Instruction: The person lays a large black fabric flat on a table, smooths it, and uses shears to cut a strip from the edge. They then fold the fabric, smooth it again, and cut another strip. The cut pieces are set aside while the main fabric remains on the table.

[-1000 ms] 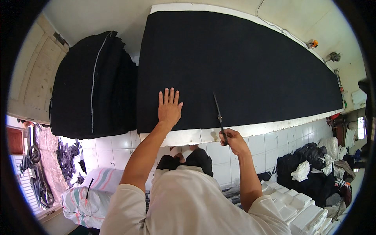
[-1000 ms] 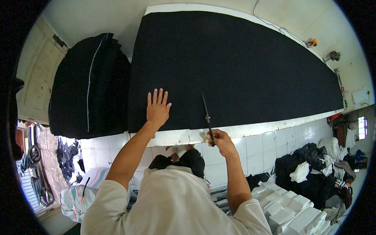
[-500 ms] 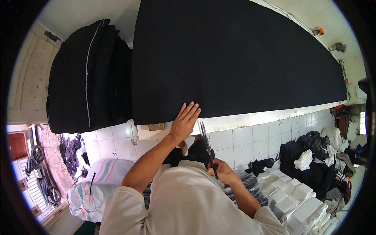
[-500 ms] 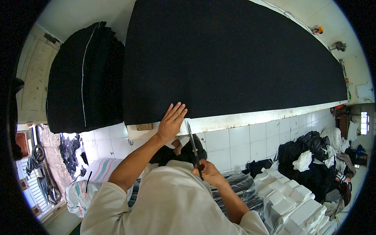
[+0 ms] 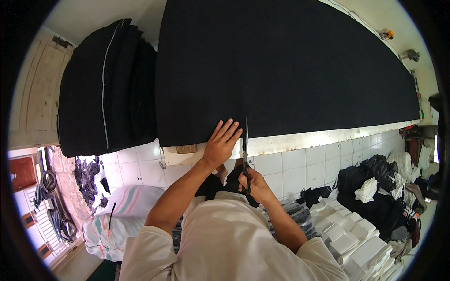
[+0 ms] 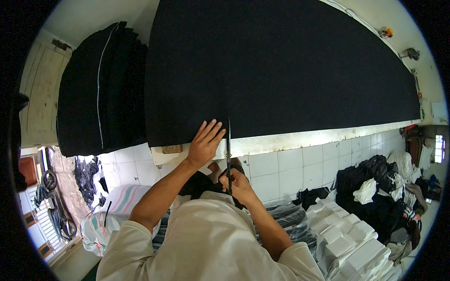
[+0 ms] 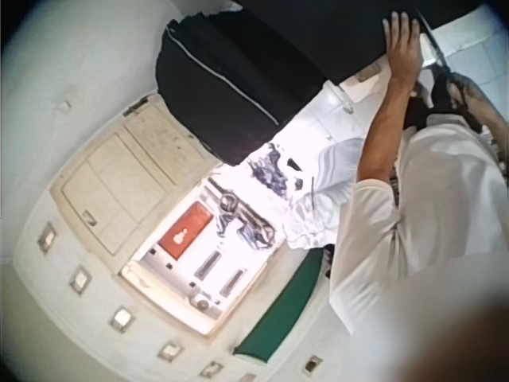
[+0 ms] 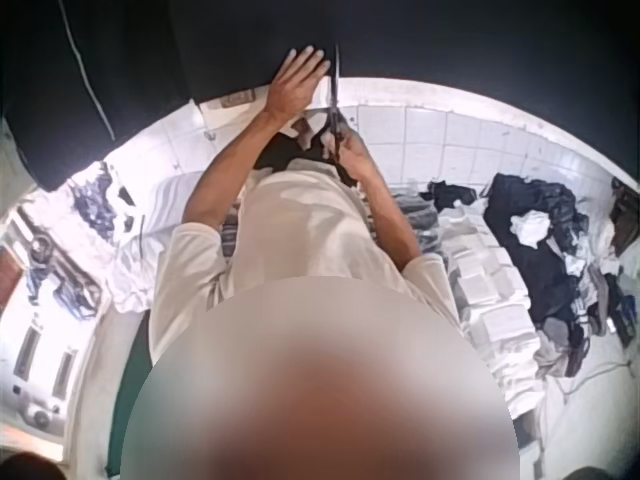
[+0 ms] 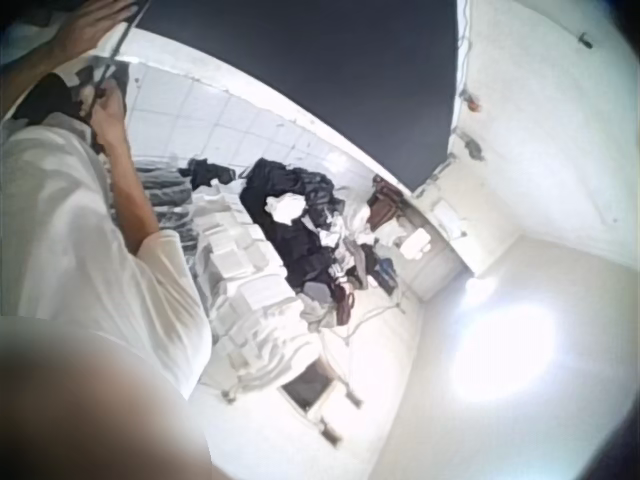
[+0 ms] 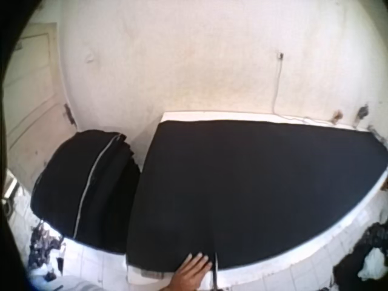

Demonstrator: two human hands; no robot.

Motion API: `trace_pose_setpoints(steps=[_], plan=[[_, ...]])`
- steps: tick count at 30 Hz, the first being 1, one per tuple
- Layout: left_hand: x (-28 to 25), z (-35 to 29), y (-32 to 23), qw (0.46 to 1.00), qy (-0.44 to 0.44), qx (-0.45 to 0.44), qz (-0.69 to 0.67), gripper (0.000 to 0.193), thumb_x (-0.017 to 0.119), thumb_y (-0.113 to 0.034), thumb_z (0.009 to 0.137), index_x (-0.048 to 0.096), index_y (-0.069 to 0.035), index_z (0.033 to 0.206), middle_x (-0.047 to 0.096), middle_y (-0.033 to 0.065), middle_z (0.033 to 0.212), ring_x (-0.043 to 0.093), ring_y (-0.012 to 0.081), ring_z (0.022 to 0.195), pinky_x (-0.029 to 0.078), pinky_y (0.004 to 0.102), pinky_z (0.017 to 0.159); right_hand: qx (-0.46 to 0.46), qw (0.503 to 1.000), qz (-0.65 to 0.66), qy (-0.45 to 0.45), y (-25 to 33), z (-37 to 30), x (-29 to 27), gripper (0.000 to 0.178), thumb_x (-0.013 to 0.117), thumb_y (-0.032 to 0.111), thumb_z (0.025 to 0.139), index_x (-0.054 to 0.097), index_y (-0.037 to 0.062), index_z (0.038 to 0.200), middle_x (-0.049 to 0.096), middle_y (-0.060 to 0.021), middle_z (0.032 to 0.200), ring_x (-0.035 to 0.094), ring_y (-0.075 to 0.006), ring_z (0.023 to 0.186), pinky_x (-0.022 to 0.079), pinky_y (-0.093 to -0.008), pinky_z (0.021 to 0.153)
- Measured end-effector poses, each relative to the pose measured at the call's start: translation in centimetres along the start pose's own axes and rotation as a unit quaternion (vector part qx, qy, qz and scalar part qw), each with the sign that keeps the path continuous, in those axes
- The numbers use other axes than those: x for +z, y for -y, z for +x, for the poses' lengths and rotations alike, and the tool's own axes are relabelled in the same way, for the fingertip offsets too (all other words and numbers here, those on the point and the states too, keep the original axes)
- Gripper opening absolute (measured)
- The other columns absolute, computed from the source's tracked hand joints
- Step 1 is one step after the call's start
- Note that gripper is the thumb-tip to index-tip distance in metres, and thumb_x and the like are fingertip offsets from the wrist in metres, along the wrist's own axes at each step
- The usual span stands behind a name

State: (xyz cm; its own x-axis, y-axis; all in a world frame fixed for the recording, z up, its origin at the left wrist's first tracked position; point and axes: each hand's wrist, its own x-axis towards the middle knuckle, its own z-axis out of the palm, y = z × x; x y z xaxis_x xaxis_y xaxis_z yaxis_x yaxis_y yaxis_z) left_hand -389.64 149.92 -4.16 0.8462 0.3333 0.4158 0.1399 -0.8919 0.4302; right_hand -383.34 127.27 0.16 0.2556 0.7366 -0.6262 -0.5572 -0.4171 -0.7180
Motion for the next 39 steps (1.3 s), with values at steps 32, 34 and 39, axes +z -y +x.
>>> trace_pose_setpoints(steps=[32, 34, 39], plan=[[-1.4, -1.3, -0.5, 0.997, -0.060, -0.035, -0.032, 0.032, 0.073, -0.007, 0.089, 0.080, -0.006, 0.121, 0.078, 0.0089, 0.130, 0.072, 0.0257, 0.127, 0.058, 0.0433, 0.110, -0.041, 0.999, -0.009, -0.013, 9.5, 5.8, 0.3, 0.058, 0.082, 0.057, 0.096, 0.062, 0.0038, 0.105, 0.060, -0.0016, 0.079, 0.064, -0.0150, 0.068, 0.057, -0.0306, 0.063], [-1.6, -1.3, -0.5, 0.996, -0.066, -0.037, -0.046, 0.034, 0.074, -0.008, 0.088, 0.080, -0.006, 0.121, 0.078, 0.0086, 0.130, 0.072, 0.0256, 0.126, 0.059, 0.0425, 0.106, 0.018, 0.999, -0.044, -0.027, 10.1, 6.0, 0.3, 0.071, 0.084, 0.064, 0.090, 0.062, -0.0011, 0.111, 0.060, -0.0027, 0.083, 0.063, -0.0131, 0.070, 0.057, -0.0286, 0.065], [-2.1, -0.9, -0.3, 0.996, -0.054, -0.047, -0.057, 0.037, 0.075, -0.008, 0.085, 0.078, -0.007, 0.122, 0.078, 0.0068, 0.118, 0.075, 0.0240, 0.109, 0.063, 0.0381, 0.093, 0.040, 0.995, -0.087, -0.022, 12.0, 6.5, -0.2, 0.077, 0.083, 0.068, 0.088, 0.062, -0.0024, 0.110, 0.060, -0.0034, 0.085, 0.062, -0.0133, 0.072, 0.057, -0.0285, 0.066]])
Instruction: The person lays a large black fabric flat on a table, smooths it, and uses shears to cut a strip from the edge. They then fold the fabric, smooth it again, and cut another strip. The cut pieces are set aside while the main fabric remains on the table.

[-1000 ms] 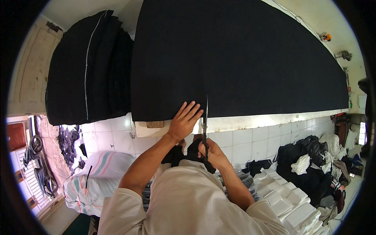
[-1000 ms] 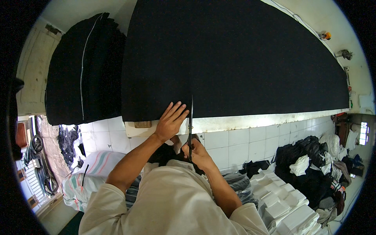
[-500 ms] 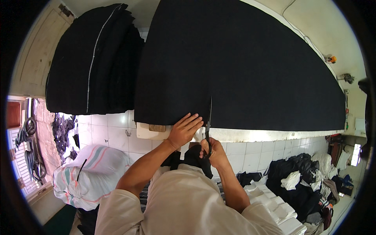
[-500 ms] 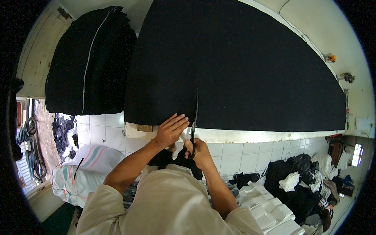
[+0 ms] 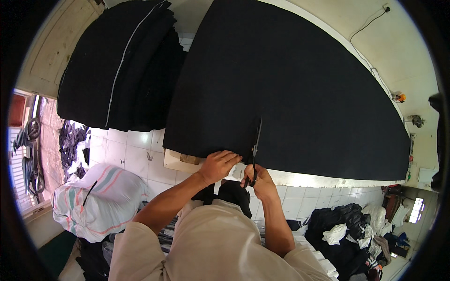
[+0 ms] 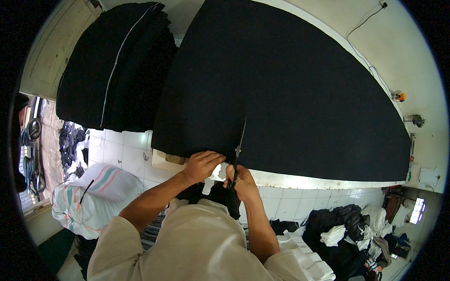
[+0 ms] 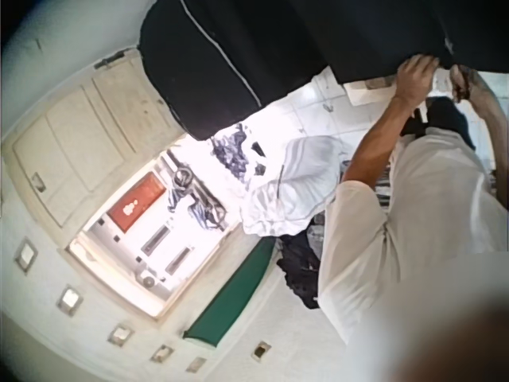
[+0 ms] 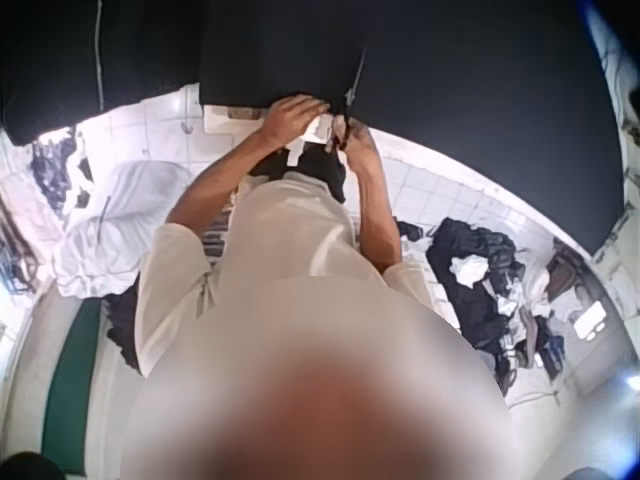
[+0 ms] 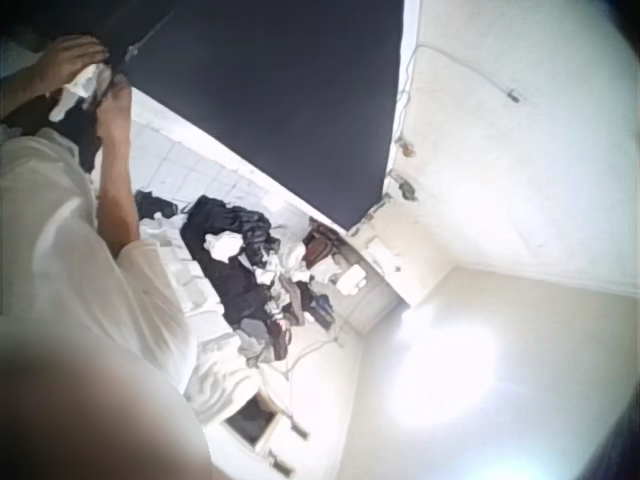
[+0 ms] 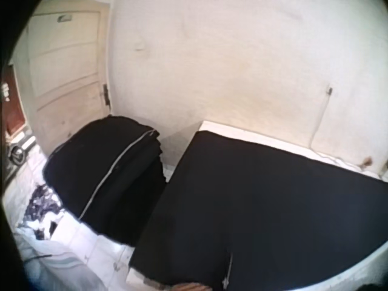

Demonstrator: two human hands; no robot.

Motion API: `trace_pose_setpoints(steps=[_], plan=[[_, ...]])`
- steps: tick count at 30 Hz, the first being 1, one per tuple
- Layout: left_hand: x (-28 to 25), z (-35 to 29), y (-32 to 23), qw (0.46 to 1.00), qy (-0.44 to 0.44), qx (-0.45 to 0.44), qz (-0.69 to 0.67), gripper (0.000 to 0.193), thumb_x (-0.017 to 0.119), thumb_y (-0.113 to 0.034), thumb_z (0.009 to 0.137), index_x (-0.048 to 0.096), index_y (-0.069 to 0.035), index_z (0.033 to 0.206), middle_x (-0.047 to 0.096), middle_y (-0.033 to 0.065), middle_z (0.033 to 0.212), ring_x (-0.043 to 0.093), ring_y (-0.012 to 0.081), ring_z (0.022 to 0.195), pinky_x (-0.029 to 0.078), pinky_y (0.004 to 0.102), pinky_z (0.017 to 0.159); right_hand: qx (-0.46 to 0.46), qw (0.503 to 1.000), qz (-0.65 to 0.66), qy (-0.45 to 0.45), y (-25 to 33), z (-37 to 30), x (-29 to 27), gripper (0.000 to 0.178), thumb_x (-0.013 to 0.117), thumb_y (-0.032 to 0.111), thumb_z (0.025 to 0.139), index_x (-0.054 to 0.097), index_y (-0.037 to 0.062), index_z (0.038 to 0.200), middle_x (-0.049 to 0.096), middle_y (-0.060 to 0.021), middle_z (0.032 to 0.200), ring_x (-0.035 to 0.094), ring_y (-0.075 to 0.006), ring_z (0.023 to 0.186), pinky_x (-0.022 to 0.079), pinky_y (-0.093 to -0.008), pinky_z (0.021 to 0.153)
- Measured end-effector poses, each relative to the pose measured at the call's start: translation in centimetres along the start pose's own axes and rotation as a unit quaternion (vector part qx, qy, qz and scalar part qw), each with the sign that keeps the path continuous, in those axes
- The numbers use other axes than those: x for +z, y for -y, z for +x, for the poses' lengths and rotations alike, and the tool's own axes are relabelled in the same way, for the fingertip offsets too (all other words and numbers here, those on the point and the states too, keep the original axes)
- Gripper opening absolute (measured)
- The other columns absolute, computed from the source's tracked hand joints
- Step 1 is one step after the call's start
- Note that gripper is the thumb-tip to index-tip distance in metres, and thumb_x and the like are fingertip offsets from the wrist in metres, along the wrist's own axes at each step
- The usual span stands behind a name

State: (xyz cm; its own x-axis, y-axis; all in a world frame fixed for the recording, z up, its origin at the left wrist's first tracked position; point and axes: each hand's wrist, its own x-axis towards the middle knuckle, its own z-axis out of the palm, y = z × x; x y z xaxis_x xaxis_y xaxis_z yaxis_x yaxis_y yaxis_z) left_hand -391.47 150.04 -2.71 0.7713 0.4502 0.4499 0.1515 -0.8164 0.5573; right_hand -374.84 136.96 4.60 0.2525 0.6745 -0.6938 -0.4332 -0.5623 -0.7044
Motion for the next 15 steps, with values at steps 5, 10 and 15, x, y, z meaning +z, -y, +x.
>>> trace_pose_setpoints(steps=[5, 10, 15], plan=[[-0.6, 0.7, 0.1, 0.999, 0.040, -0.028, -0.015, 0.029, 0.074, -0.006, 0.084, 0.078, -0.006, 0.113, 0.076, 0.0063, 0.106, 0.074, 0.0248, 0.101, 0.063, 0.0384, 0.087, -0.053, 0.998, 0.023, 0.015, 1.2, 1.1, -0.3, 0.074, 0.083, 0.069, 0.087, 0.061, 0.0001, 0.101, 0.060, -0.0039, 0.079, 0.062, -0.0145, 0.071, 0.055, -0.0287, 0.065], [-1.2, 1.6, 0.3, 0.993, 0.100, -0.063, -0.023, 0.025, 0.072, -0.004, 0.085, 0.077, -0.005, 0.110, 0.075, 0.0077, 0.103, 0.075, 0.0276, 0.101, 0.063, 0.0414, 0.085, -0.003, 1.000, 0.002, 0.010, 2.1, 2.1, -0.7, 0.059, 0.081, 0.058, 0.096, 0.062, 0.0025, 0.098, 0.058, -0.0049, 0.083, 0.065, -0.0166, 0.072, 0.058, -0.0338, 0.064], [-2.2, 3.4, 0.6, 0.980, 0.174, -0.082, -0.059, 0.019, 0.078, -0.006, 0.089, 0.079, -0.003, 0.108, 0.078, 0.0138, 0.102, 0.077, 0.0327, 0.094, 0.064, 0.0430, 0.084, -0.017, 1.000, -0.005, 0.008, 4.1, 4.2, -1.1, 0.065, 0.081, 0.064, 0.093, 0.061, 0.0030, 0.096, 0.057, -0.0040, 0.079, 0.063, -0.0174, 0.068, 0.057, -0.0339, 0.062]])
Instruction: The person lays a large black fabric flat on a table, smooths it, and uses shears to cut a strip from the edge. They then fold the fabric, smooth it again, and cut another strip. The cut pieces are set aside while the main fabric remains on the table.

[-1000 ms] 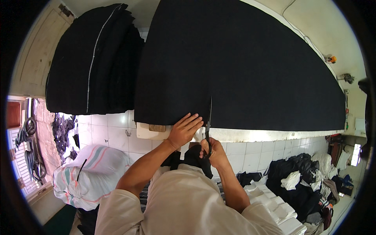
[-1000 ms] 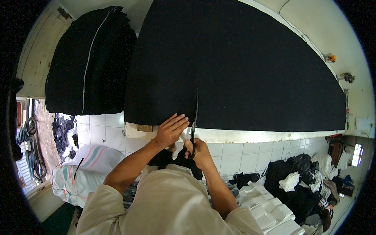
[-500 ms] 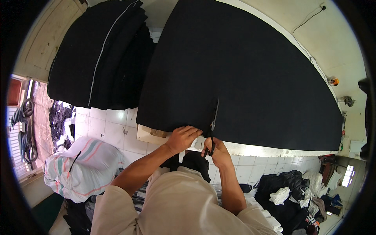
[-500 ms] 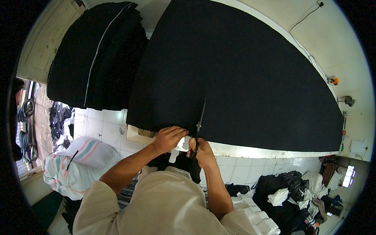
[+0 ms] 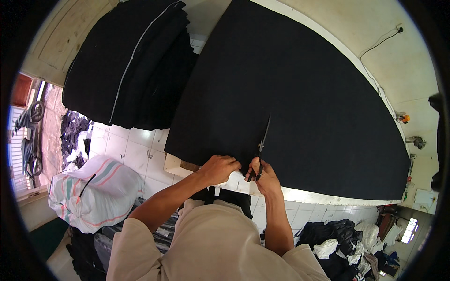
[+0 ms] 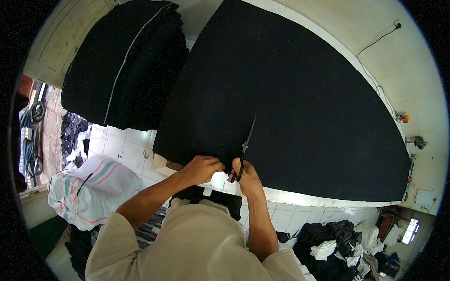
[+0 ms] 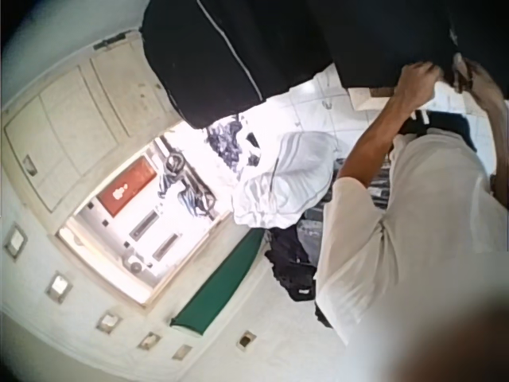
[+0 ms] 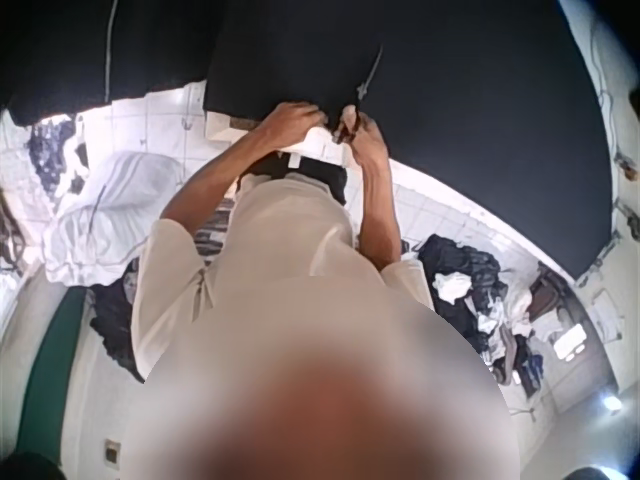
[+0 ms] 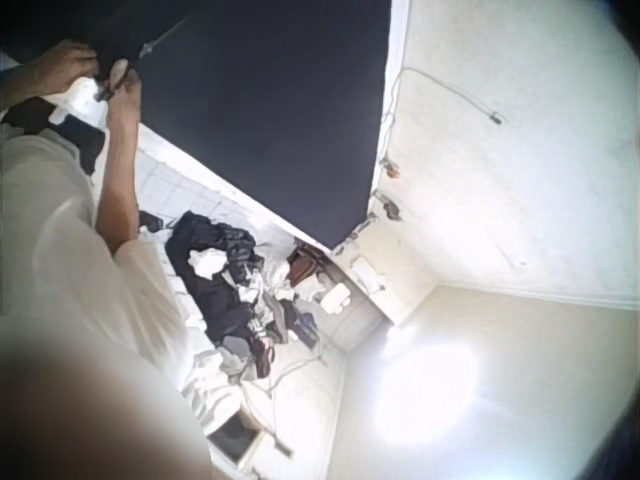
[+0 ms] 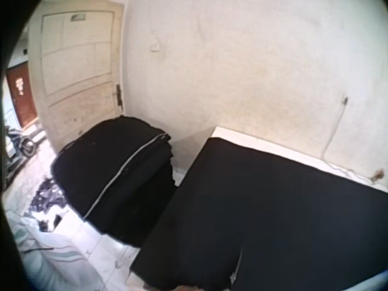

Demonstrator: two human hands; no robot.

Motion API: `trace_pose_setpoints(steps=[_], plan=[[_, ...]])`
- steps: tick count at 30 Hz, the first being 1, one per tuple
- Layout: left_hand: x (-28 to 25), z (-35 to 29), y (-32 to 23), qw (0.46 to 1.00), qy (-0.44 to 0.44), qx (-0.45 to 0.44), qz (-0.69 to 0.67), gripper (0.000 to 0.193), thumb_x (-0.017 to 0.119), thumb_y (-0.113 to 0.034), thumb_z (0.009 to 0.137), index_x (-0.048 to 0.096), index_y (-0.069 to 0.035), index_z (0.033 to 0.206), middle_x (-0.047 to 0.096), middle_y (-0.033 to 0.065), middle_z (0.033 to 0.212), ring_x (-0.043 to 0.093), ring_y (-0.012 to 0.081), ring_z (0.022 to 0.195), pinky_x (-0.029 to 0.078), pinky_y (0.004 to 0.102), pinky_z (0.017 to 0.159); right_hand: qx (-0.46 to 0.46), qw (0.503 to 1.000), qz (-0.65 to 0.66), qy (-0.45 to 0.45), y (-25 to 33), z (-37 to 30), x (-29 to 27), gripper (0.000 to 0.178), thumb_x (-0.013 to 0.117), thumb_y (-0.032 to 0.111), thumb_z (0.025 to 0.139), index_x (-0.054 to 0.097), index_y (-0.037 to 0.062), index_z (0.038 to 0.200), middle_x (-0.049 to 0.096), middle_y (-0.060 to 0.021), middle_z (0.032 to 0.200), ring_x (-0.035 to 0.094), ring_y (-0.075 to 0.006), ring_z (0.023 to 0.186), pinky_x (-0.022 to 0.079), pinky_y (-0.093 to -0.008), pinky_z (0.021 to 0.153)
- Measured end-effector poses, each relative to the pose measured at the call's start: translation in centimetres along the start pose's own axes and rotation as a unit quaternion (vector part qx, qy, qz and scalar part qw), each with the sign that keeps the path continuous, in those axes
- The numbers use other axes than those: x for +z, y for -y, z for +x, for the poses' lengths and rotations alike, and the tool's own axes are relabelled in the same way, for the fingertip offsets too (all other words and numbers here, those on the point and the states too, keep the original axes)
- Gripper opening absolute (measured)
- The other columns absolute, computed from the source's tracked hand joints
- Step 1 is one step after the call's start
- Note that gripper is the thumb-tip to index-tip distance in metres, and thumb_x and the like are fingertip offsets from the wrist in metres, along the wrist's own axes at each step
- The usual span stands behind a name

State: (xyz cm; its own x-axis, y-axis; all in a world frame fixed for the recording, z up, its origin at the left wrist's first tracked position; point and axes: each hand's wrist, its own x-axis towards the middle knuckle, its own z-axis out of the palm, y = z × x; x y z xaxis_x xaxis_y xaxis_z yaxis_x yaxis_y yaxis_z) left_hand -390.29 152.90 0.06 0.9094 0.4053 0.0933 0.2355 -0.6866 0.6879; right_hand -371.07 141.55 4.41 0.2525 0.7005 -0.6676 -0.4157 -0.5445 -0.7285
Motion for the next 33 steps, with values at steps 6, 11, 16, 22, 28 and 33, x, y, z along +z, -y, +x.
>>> trace_pose_setpoints(steps=[6, 11, 16, 22, 28, 33], plan=[[-3.4, 3.6, 0.5, 0.964, 0.215, -0.136, -0.073, 0.019, 0.076, -0.017, 0.094, 0.079, -0.002, 0.106, 0.081, 0.0165, 0.108, 0.078, 0.0351, 0.095, 0.061, 0.0478, 0.088, 0.033, 0.998, -0.037, -0.025, 1.6, 1.0, 0.0, 0.070, 0.082, 0.069, 0.090, 0.062, 0.0023, 0.096, 0.057, -0.0033, 0.077, 0.061, -0.0158, 0.067, 0.055, -0.0312, 0.059], [-7.9, 9.4, 2.9, 0.901, 0.329, -0.113, -0.258, 0.053, 0.083, -0.032, 0.099, 0.071, -0.002, 0.140, 0.079, 0.0174, 0.127, 0.076, 0.0288, 0.115, 0.060, 0.0420, 0.102, 0.004, 1.000, -0.004, 0.007, 3.7, 3.2, -0.7, 0.072, 0.080, 0.070, 0.091, 0.060, 0.0017, 0.100, 0.055, -0.0024, 0.079, 0.062, -0.0163, 0.069, 0.056, -0.0322, 0.064], [-11.6, 16.4, 9.5, 0.958, -0.225, -0.153, 0.089, 0.058, 0.066, -0.044, 0.107, 0.063, -0.004, 0.150, 0.062, 0.0182, 0.155, 0.050, 0.0417, 0.151, 0.038, 0.0533, 0.127, 0.056, 0.996, -0.066, -0.015, 5.4, 4.0, -0.8, 0.075, 0.080, 0.072, 0.090, 0.059, 0.0000, 0.100, 0.055, -0.0028, 0.080, 0.061, -0.0151, 0.073, 0.058, -0.0326, 0.067], [-9.7, 16.4, 14.0, 0.895, -0.105, -0.314, 0.299, 0.073, 0.035, -0.061, 0.115, 0.034, -0.017, 0.173, 0.023, 0.0095, 0.183, 0.021, 0.0363, 0.168, 0.021, 0.0534, 0.136, -0.031, 0.999, -0.001, -0.039, 7.5, 6.5, -0.6, 0.080, 0.084, 0.072, 0.084, 0.059, -0.0020, 0.100, 0.053, -0.0027, 0.077, 0.059, -0.0150, 0.066, 0.057, -0.0337, 0.061], [-9.4, 16.6, 14.3, 0.891, -0.140, -0.308, 0.303, 0.072, 0.033, -0.061, 0.115, 0.034, -0.018, 0.173, 0.024, 0.0082, 0.182, 0.022, 0.0339, 0.168, 0.020, 0.0515, 0.138, 0.024, 0.999, -0.032, -0.007, 8.9, 8.4, -1.6, 0.065, 0.080, 0.065, 0.094, 0.060, 0.0029, 0.097, 0.057, -0.0035, 0.080, 0.060, -0.0165, 0.066, 0.054, -0.0340, 0.061], [-9.5, 16.7, 14.2, 0.891, -0.129, -0.315, 0.301, 0.071, 0.033, -0.060, 0.116, 0.034, -0.018, 0.173, 0.024, 0.0081, 0.182, 0.021, 0.0338, 0.168, 0.020, 0.0513, 0.138, -0.001, 1.000, -0.001, 0.007, 10.3, 10.6, -2.0, 0.065, 0.082, 0.064, 0.092, 0.061, 0.0032, 0.098, 0.058, -0.0036, 0.079, 0.061, -0.0162, 0.066, 0.054, -0.0339, 0.060]])
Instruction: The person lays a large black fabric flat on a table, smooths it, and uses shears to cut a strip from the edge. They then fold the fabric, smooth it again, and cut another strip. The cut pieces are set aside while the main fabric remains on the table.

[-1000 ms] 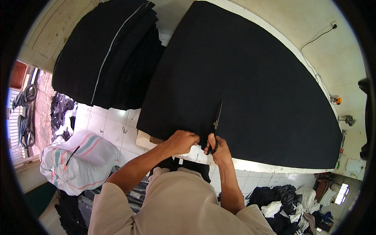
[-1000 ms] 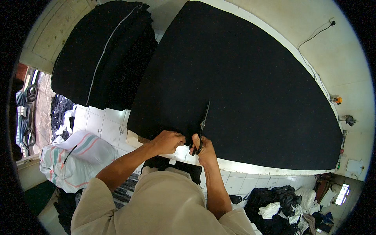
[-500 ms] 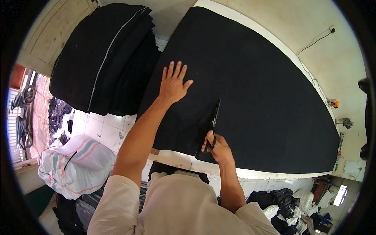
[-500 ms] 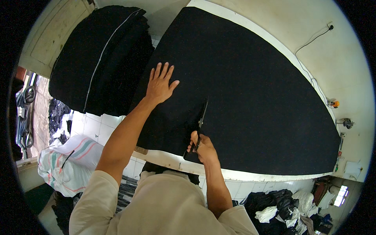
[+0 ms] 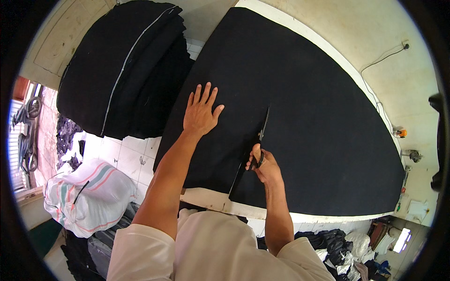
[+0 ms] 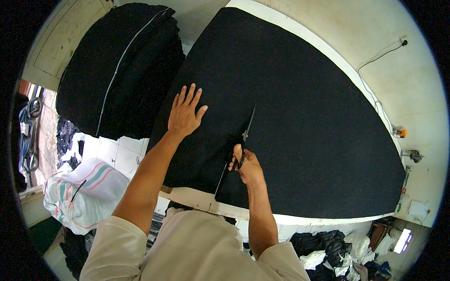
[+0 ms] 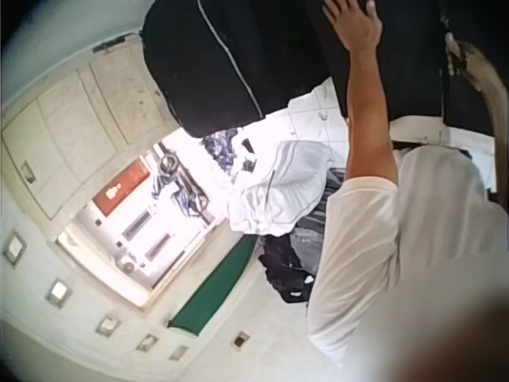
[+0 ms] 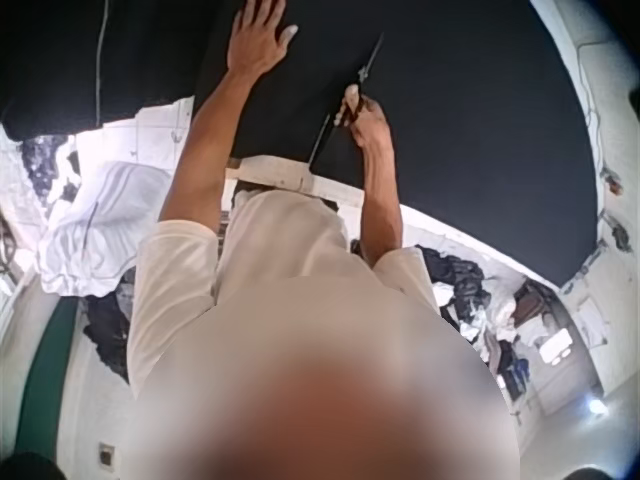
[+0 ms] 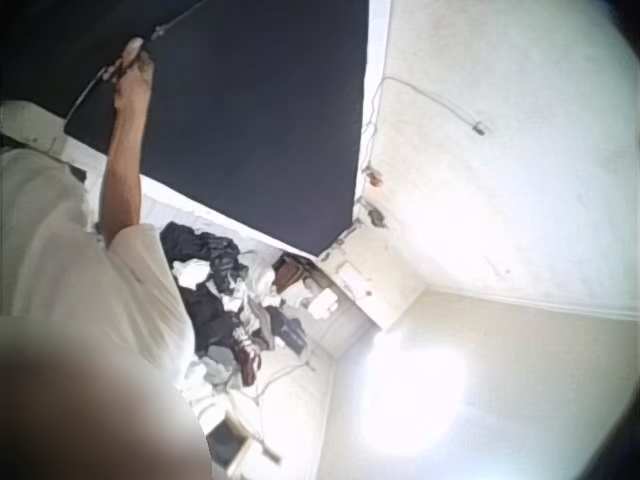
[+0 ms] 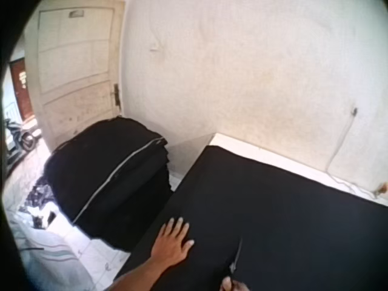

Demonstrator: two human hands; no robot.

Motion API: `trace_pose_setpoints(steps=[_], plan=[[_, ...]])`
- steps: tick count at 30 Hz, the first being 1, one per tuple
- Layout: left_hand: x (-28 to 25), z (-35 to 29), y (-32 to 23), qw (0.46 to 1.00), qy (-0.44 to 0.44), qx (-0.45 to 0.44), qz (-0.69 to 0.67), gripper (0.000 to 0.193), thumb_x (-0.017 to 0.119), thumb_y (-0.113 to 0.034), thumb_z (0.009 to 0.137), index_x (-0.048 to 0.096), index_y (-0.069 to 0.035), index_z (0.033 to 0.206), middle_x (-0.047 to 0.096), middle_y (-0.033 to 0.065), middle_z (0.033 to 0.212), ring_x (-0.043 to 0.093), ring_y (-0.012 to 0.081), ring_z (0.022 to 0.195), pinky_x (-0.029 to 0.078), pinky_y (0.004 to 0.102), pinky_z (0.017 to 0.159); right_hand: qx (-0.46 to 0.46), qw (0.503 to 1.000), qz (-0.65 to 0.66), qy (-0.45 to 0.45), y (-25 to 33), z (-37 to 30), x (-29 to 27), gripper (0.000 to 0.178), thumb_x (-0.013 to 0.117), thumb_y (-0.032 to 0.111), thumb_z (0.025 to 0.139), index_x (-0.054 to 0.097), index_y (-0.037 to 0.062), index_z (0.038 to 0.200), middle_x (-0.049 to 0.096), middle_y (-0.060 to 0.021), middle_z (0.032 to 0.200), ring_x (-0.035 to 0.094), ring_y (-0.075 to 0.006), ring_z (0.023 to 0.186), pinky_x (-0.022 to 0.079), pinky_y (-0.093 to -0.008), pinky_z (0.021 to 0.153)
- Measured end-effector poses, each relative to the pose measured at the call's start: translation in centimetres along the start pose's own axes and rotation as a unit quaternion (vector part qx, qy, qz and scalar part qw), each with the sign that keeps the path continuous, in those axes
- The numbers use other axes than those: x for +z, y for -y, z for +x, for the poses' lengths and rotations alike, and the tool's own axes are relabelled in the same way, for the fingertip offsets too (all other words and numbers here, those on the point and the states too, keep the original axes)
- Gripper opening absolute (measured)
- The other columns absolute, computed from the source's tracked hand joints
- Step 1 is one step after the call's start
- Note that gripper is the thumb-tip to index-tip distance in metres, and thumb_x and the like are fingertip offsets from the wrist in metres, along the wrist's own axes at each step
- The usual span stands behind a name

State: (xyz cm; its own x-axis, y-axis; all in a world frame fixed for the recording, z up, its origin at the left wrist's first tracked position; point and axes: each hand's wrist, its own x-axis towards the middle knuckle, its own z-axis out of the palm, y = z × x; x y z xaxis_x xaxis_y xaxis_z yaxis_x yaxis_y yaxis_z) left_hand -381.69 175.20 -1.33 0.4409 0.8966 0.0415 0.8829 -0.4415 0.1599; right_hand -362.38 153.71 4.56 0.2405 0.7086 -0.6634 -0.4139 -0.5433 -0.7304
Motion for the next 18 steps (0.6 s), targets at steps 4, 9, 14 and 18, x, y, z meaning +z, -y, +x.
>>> trace_pose_setpoints(steps=[4, 9, 14, 18], plan=[[0.1, -0.1, -0.2, 1.000, -0.007, 0.001, 0.002, 0.070, 0.036, -0.058, 0.116, 0.033, -0.019, 0.174, 0.024, 0.0091, 0.182, 0.020, 0.0332, 0.168, 0.020, 0.0512, 0.138, 0.013, 0.999, -0.044, -0.026, 1.0, 1.1, -0.3, 0.066, 0.079, 0.067, 0.093, 0.063, 0.0035, 0.099, 0.059, -0.0047, 0.080, 0.063, -0.0175, 0.068, 0.056, -0.0351, 0.062], [-0.4, 0.2, -0.2, 1.000, 0.011, 0.004, 0.001, 0.070, 0.035, -0.058, 0.116, 0.034, -0.018, 0.173, 0.024, 0.0086, 0.182, 0.021, 0.0336, 0.168, 0.021, 0.0507, 0.138, 0.005, 1.000, -0.012, 0.012, 3.3, 3.2, -0.7, 0.067, 0.077, 0.068, 0.093, 0.062, 0.0032, 0.099, 0.058, -0.0050, 0.079, 0.063, -0.0182, 0.068, 0.057, -0.0355, 0.064], [-0.7, 0.3, -0.2, 1.000, 0.014, 0.006, 0.001, 0.070, 0.034, -0.058, 0.116, 0.034, -0.017, 0.173, 0.024, 0.0084, 0.182, 0.021, 0.0334, 0.168, 0.021, 0.0505, 0.138, 0.042, 0.995, -0.083, -0.037, 4.7, 4.6, -0.7, 0.067, 0.077, 0.069, 0.093, 0.061, 0.0040, 0.098, 0.057, -0.0047, 0.079, 0.062, -0.0182, 0.067, 0.057, -0.0361, 0.063], [-0.9, 0.4, -0.2, 1.000, 0.017, 0.010, 0.006, 0.069, 0.033, -0.057, 0.116, 0.035, -0.017, 0.173, 0.024, 0.0087, 0.182, 0.021, 0.0335, 0.168, 0.021, 0.0504, 0.138, -0.011, 0.999, -0.033, -0.014, 6.0, 6.2, -1.1, 0.068, 0.078, 0.068, 0.092, 0.061, 0.0032, 0.097, 0.057, -0.0045, 0.079, 0.062, -0.0182, 0.067, 0.057, -0.0361, 0.063]])
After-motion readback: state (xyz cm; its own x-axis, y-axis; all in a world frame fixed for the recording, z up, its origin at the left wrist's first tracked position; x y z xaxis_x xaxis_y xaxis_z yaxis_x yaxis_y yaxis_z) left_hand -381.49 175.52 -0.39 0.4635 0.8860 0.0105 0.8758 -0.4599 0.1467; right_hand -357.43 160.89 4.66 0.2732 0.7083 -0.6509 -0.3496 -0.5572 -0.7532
